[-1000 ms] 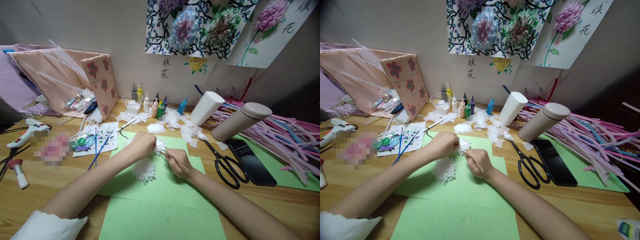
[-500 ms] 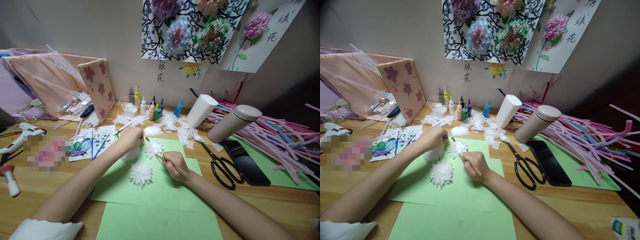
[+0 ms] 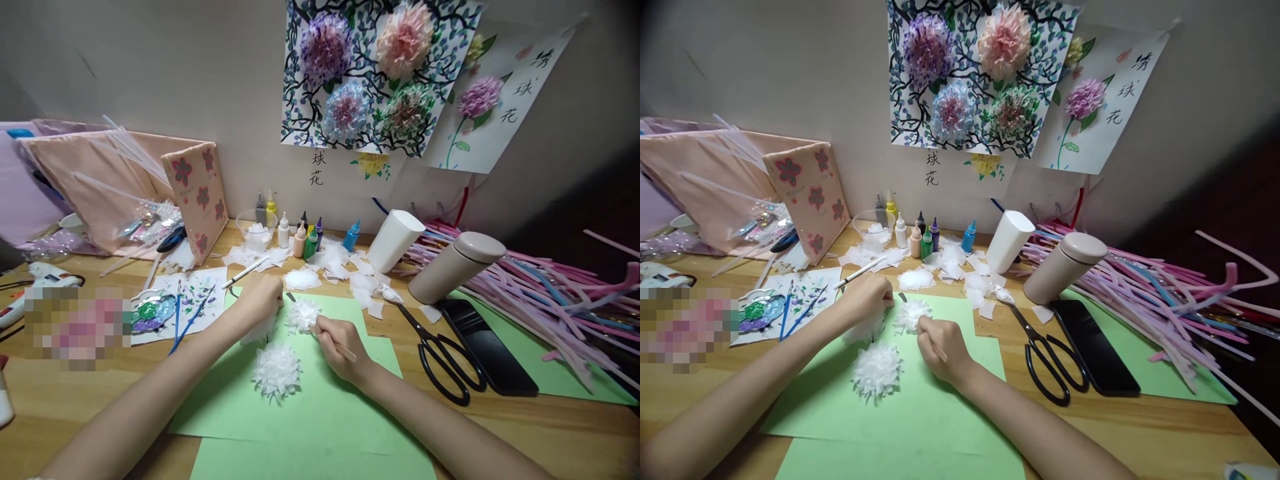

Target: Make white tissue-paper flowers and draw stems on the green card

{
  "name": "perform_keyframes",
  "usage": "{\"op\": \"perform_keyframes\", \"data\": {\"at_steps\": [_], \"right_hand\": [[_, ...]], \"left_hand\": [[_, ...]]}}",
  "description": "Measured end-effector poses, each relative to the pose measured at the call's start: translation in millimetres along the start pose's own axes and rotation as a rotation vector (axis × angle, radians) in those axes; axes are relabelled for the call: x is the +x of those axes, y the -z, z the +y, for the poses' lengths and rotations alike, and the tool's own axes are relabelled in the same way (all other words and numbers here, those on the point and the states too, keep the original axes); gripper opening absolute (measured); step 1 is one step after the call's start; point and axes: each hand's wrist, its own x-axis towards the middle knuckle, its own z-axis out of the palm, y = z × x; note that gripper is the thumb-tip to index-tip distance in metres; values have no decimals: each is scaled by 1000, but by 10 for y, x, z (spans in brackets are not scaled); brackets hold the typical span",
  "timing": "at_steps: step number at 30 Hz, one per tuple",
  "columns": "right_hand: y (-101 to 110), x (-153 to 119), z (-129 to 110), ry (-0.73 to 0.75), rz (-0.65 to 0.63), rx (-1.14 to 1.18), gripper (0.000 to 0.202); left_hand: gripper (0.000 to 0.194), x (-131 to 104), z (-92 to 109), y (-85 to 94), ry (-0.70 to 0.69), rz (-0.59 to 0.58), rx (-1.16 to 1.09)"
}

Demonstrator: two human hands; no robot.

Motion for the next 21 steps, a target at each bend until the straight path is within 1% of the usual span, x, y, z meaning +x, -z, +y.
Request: {"op": "perform_keyframes", "data": {"at_steps": [8,12,17,21], "right_hand": [[26,-40,13,187,98,-20,20],[36,-58,35,264,121,-27,19],[36,-60,25,287,108,-48,19],[34,-43,9,255,68,-53,18]], "left_hand": [[15,2,15,-36,5,35,12],[16,1,6,-45,14,16,20],[16,-11,19,-30,25,11,16],[16,-23,39,-7,31,0,31]]}}
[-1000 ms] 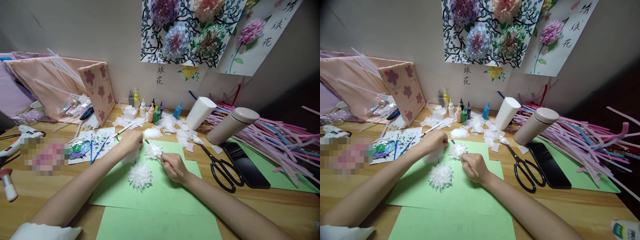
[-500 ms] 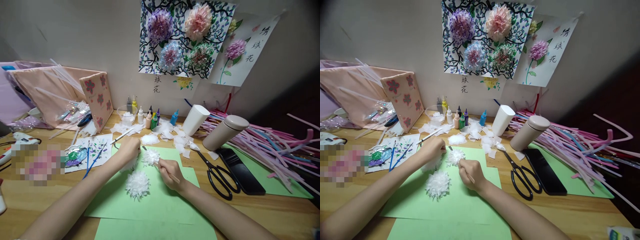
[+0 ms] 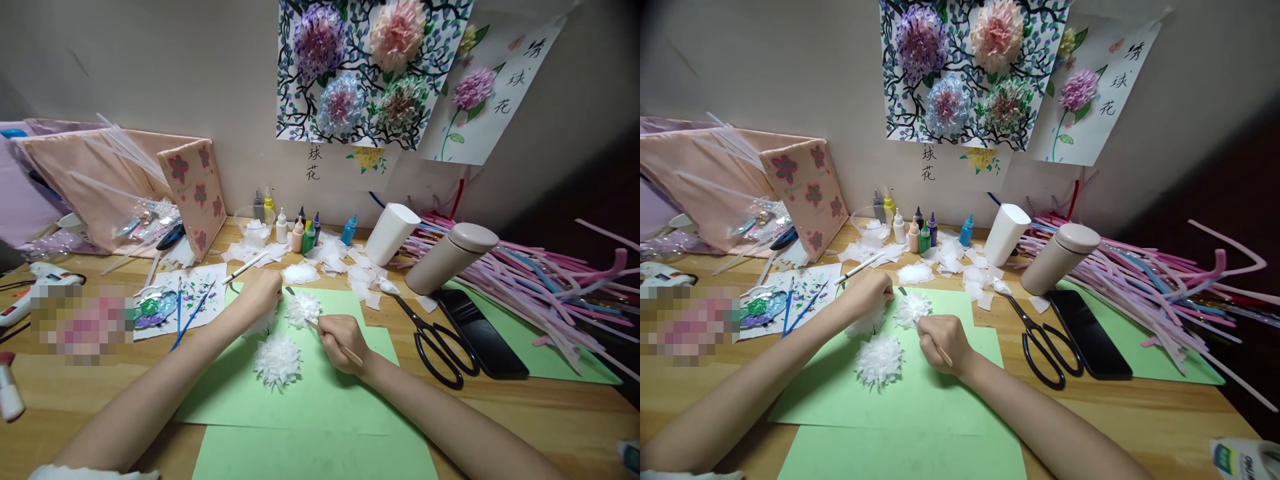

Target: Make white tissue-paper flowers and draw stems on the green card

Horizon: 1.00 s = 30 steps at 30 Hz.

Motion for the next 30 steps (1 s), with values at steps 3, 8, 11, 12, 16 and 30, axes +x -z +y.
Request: {"op": "perform_keyframes", "data": {"at_steps": [3,8,11,12,16,30], "right_hand": [[-9,12,0,-45,-26,9,18],[-31,47,-7,-178,-48,-22,18],[-40,75,-8,-236,-45,-51,19],[-41,79,-6,-238,-44,-51,19],[-27,64,2,-195,13,-10,20],[-2,5,14,-62,45,13,19]], "left_hand": [[16,-3,6,8,5,-7,-10],[16,3,10,0,-5,8,-24],[16,7,21,-5,-2,19,24],[17,7,25,-4,0,20,37],[17,-8,42,9,-14,19,43],[17,-21,44,22,-29,25,63]]}}
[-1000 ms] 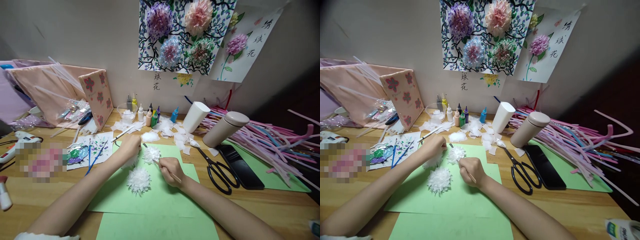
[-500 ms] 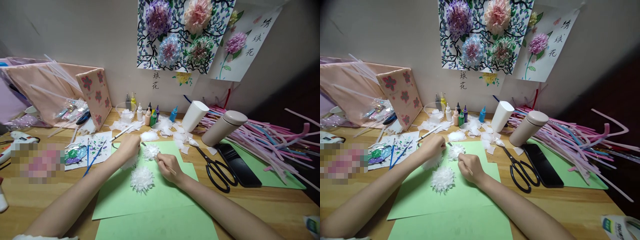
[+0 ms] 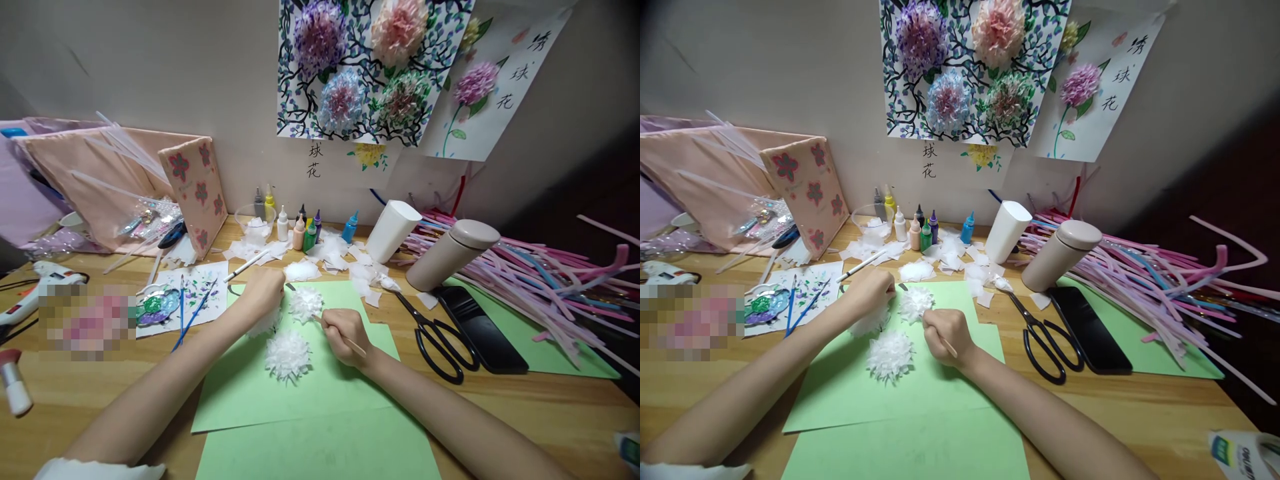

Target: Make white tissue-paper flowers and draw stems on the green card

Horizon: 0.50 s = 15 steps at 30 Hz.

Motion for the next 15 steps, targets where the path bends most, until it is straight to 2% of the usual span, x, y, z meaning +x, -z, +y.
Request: {"op": "perform_keyframes", "data": {"at_steps": [7,11,15], "right_hand": [[-19,26,1,-85,-68,-7,19],[-24,45,-4,-217,-99,50,20],[-19,51,-4,-364,-67,181,23]], "left_hand": [[17,19,3,-12,9,-5,-17],[18,41,-18,-55,12,3,8],[17,16,-23,-35,17,11,-9]]}}
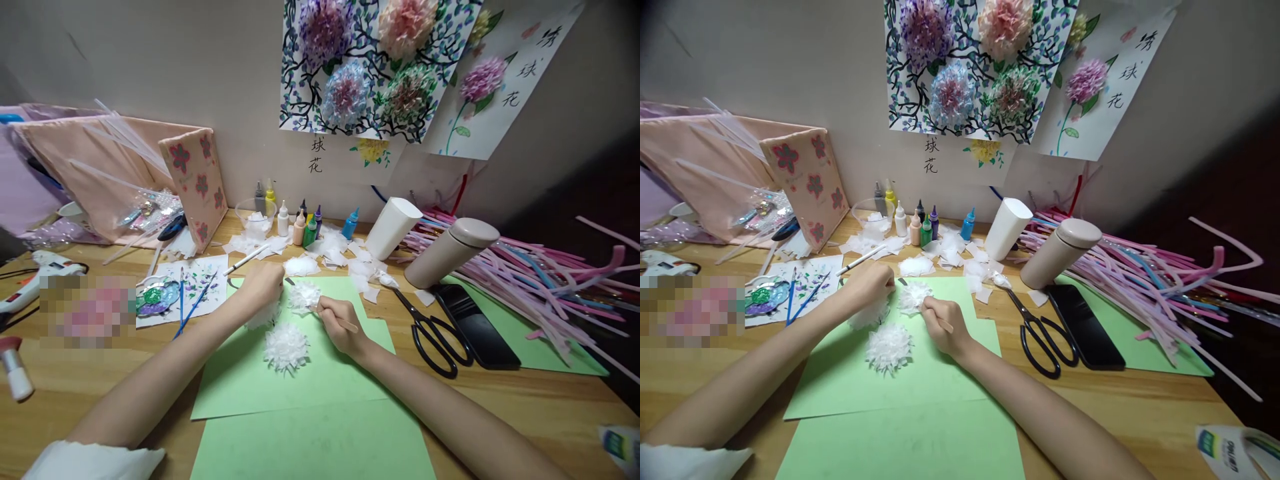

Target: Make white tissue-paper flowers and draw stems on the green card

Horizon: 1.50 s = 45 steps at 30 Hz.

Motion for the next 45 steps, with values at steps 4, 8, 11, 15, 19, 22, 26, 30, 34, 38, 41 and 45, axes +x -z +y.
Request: {"op": "perform_keyframes", "data": {"at_steps": [4,8,11,15,19,22,26,30,34,38,41,45], "right_hand": [[8,1,8,-61,16,110,25],[12,7,7,-77,22,130,23],[12,12,5,-61,21,116,24],[15,12,6,-28,14,92,23],[31,1,4,14,14,49,21],[46,-15,6,71,18,14,20],[57,-40,26,182,53,-34,19],[59,-55,57,329,56,-44,19],[52,-56,66,453,4,-55,17],[41,-48,54,444,-25,-110,17],[46,-44,52,375,-41,-133,17],[59,-40,55,311,-40,-147,18]], "left_hand": [[16,-107,131,107,-70,74,-138],[18,-199,329,97,-231,109,-205],[14,-193,396,-4,-235,107,-159],[10,-142,392,-86,-244,118,-136],[8,-116,368,-87,-244,115,-148],[7,-109,345,-93,-243,103,-184],[7,-102,324,-107,-246,99,-208],[7,-96,314,-111,-255,117,-212],[7,-95,308,-111,-246,118,-221],[8,-101,310,-104,-237,102,-221],[8,-106,312,-96,-235,89,-220],[9,-106,312,-89,-233,80,-228]]}}
